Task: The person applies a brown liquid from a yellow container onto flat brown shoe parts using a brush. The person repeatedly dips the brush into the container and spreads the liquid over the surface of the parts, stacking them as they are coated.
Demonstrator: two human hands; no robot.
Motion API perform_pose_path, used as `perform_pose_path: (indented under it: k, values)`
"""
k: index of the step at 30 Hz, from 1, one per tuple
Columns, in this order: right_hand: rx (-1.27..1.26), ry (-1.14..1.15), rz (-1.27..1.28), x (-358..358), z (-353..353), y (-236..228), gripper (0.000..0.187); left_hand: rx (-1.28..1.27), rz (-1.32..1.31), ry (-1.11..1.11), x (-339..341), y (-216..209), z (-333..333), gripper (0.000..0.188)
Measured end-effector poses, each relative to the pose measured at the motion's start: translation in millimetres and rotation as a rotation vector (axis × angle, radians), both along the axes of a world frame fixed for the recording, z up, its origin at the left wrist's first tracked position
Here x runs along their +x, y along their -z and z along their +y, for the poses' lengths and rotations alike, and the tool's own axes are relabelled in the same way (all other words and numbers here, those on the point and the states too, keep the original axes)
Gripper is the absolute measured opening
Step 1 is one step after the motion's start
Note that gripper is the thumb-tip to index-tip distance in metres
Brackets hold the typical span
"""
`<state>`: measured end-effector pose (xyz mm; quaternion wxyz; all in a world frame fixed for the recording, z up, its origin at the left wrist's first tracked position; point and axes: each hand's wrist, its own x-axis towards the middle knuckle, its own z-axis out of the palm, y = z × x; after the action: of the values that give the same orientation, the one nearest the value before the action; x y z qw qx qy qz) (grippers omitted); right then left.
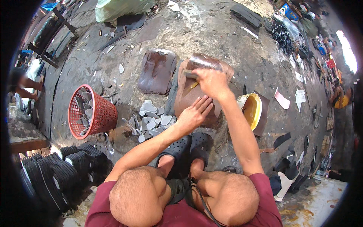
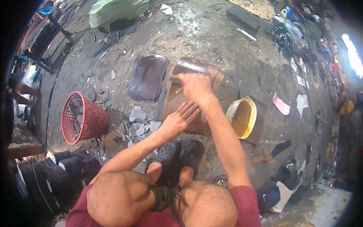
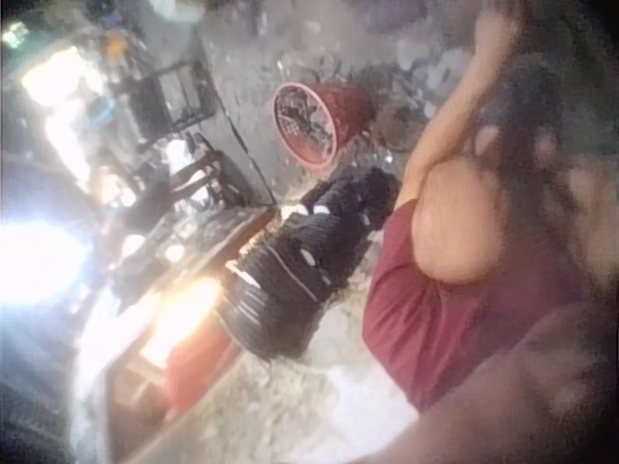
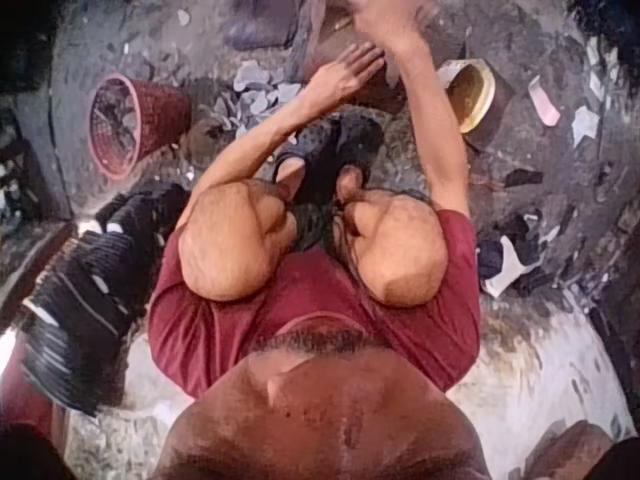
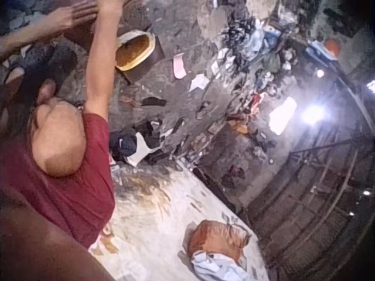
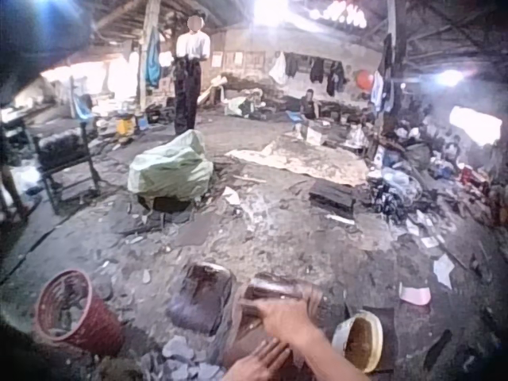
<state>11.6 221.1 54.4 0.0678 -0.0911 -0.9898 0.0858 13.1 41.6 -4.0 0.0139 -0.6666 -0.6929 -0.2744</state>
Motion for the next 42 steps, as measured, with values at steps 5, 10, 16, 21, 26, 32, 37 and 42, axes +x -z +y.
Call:
perform_pose_path:
  k: [5, 10, 16, 21, 26, 32, 37, 42]
  values:
    - [0.116, -0.191, -0.022, 35, -82, -3, 0.032, -0.094, -0.183, 0.229, 55, 25, -27, 0.037]
    - [0.147, -0.282, 0.109, 66, -116, 13, 0.029, -0.045, -0.422, 0.307, 85, 40, -38, 0.034]
    - [-0.543, -0.03, 0.563, 69, -25, -80, 0.031, 0.074, -0.053, 0.052, 31, -9, -7, 0.062]
    - [-0.511, 0.153, 0.349, 30, 79, -72, 0.037, -0.198, 0.038, -0.059, 13, -3, -5, 0.057]
    - [-0.246, -0.176, 0.007, -27, 98, 4, 0.05, -0.211, 0.051, -0.054, 21, -3, -20, 0.057]
    - [0.058, -0.538, -0.021, -68, 97, -11, 0.049, -0.22, 0.011, -0.042, 18, -7, -18, 0.057]
    - [-0.104, 0.043, -0.456, -27, 120, -45, 0.046, -0.271, -0.001, -0.059, 16, -7, -18, 0.057]
    - [-0.239, 0.207, -0.487, 51, 129, -35, 0.055, -0.255, 0.014, -0.043, 17, -5, -16, 0.058]
